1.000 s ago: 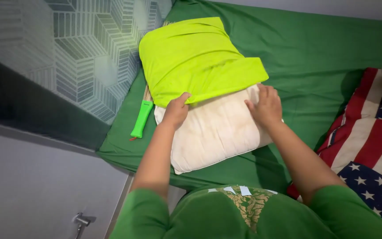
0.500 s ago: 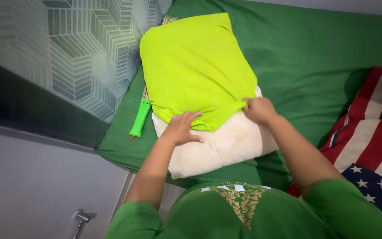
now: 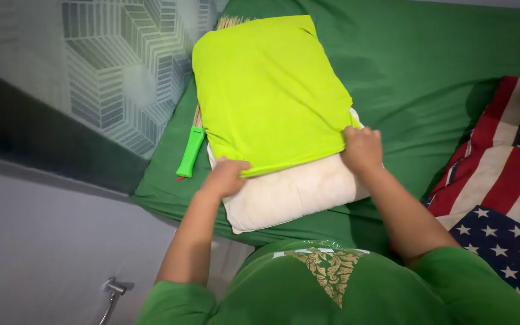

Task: The person places a lime green pillowcase over a white pillow on a green bedsheet, aligns the corners, and tucks the pillow inside. The person then smooths the pillowcase and places a second pillow with an American flag pattern on the bed.

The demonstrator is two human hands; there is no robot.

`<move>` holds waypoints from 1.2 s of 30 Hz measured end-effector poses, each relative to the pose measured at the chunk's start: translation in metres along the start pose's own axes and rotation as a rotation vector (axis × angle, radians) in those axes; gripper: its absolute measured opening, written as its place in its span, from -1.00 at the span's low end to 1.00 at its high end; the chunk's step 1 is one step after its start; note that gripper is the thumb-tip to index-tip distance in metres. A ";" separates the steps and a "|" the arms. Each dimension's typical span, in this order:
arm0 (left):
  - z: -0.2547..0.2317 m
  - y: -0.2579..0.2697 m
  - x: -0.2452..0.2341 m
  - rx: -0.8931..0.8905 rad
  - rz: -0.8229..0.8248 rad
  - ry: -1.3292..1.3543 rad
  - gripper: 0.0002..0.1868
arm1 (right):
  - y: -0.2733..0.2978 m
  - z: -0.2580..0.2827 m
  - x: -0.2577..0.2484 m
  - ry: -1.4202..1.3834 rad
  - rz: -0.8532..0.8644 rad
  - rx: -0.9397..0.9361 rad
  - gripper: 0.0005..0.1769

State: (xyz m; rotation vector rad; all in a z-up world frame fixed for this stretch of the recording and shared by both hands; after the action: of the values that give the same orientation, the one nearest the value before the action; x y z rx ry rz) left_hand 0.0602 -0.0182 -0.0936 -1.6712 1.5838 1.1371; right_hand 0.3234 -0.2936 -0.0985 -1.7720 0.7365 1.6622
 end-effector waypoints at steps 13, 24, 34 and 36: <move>0.113 0.068 -0.081 -0.369 -0.414 0.538 -0.78 | -0.054 -0.078 -0.068 -1.100 -0.050 0.148 -0.73; 0.083 -0.035 -0.097 -0.045 -0.550 1.064 0.01 | -0.045 0.027 -0.076 -1.307 -0.042 0.139 -0.15; 0.121 -0.105 -0.036 -0.005 -0.117 -0.130 -0.54 | 0.065 0.157 -0.031 -0.006 0.183 -0.384 0.16; 0.128 -0.117 -0.040 -0.023 -0.112 -0.130 -0.69 | 0.085 0.172 -0.032 0.006 0.155 -0.489 0.30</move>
State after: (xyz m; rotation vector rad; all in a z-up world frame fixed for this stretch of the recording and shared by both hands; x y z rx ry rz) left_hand 0.1517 0.1274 -0.1380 -1.6437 1.3853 1.1847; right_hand 0.1438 -0.2231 -0.0782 -2.0884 0.5049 2.0749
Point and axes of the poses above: each hand's wrist, its own y-axis away from the middle knuckle, its own x-axis out of the palm, z = x × y, the point moved 6 cm from there along -y, towards the middle knuckle, and after that the axes turned 4 degrees about z, right-handed, at the moved point
